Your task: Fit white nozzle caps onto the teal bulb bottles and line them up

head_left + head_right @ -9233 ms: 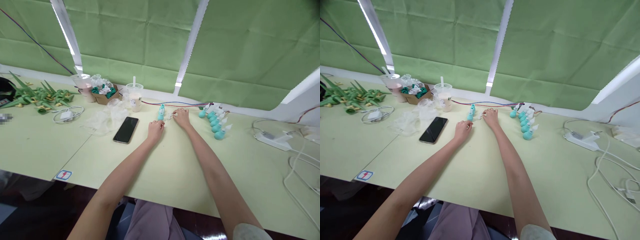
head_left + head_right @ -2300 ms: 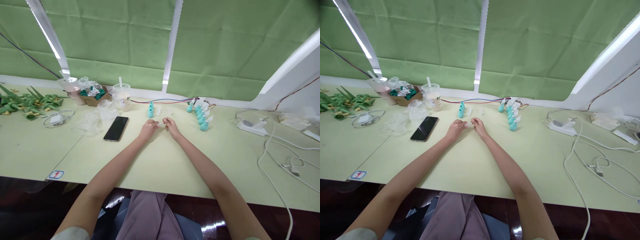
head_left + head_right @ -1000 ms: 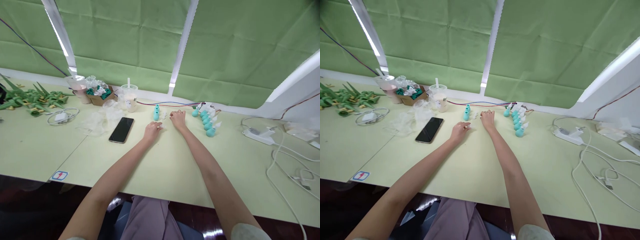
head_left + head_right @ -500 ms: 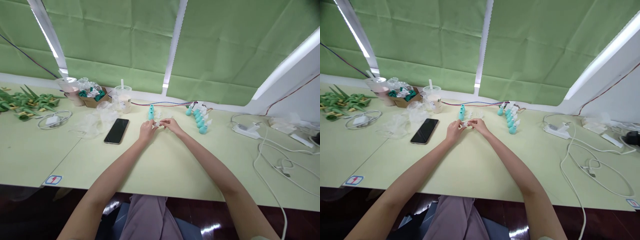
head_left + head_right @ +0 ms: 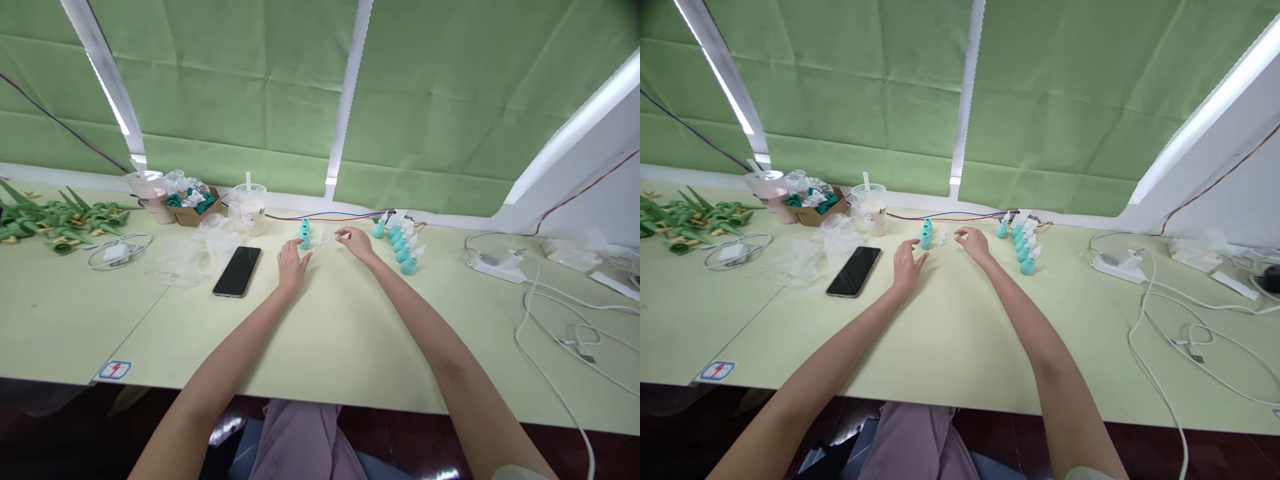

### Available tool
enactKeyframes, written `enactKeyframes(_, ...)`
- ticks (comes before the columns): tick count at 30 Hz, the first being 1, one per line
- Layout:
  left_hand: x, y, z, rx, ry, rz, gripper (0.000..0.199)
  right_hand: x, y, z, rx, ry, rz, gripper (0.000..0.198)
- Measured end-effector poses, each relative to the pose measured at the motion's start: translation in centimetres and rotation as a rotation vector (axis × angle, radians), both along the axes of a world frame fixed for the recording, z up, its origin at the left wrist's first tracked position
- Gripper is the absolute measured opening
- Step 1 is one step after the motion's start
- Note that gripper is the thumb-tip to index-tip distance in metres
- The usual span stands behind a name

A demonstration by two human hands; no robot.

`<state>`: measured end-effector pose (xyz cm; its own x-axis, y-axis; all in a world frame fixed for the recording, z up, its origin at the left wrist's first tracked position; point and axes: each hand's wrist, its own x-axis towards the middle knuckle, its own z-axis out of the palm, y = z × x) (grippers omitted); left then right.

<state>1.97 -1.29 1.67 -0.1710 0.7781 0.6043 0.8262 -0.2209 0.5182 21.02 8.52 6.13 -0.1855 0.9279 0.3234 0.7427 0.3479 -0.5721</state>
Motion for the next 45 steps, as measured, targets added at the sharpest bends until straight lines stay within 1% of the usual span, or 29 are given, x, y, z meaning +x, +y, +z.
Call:
enactKeyframes(3,-0.1,0.2,0.0,-0.034,-0.047,0.015,0.027,-0.7,0.4,0.0,-0.009,-0.123,0.058,0.014)
enactKeyframes(5,-0.1,0.2,-0.1,-0.052,-0.041,0.001,0.024,-1.4,0.5,-0.3,0.019,-0.220,0.083,0.015)
enactKeyframes(7,0.0,0.1,0.0,-0.065,-0.025,-0.017,0.023,-1.9,0.6,-0.6,0.070,-0.319,0.081,0.017)
enactKeyframes(10,0.0,0.1,-0.1,-0.078,-0.003,-0.025,0.021,-1.9,1.1,-0.7,0.120,-0.421,0.041,0.017)
enactKeyframes(13,0.0,0.2,-0.2,-0.084,0.012,-0.020,0.021,-0.8,1.8,-0.1,0.134,-0.451,0.012,0.016)
enactKeyframes(17,0.0,0.2,-0.3,-0.092,0.014,-0.033,0.020,1.4,2.4,0.6,0.133,-0.496,0.005,0.015)
enactKeyframes(21,0.0,0.2,-0.2,-0.100,0.029,-0.045,0.019,3.2,2.5,-0.1,0.114,-0.540,0.024,0.012)
enactKeyframes(25,0.0,0.2,-0.1,-0.119,0.039,-0.037,0.017,3.7,2.4,-1.1,0.149,-0.506,0.023,0.015)
enactKeyframes(28,0.0,0.2,-0.2,-0.128,0.046,-0.035,0.017,3.3,2.4,-1.2,0.185,-0.449,0.010,0.022)
enactKeyframes(31,-0.1,0.2,-0.2,-0.125,0.054,-0.037,0.017,2.4,2.3,-0.8,0.270,-0.405,-0.022,0.020)
enactKeyframes(33,-0.1,0.3,-0.3,-0.126,0.056,-0.034,0.017,1.4,2.2,-0.7,0.329,-0.473,-0.006,0.020)
enactKeyframes(35,-0.1,0.3,-0.3,-0.127,0.060,-0.035,0.016,0.4,2.1,-1.0,0.367,-0.623,0.042,0.026)
enactKeyframes(38,0.0,0.3,-0.3,-0.130,0.067,-0.039,0.016,-0.8,2.1,-1.7,0.360,-0.813,0.083,0.032)
enactKeyframes(40,0.0,0.3,-0.3,-0.129,0.072,-0.044,0.016,-1.2,2.1,-2.3,0.335,-0.839,0.082,0.033)
enactKeyframes(45,0.0,0.3,-0.3,-0.122,0.087,-0.052,0.015,-0.9,2.1,-3.4,0.345,-0.779,0.103,0.036)
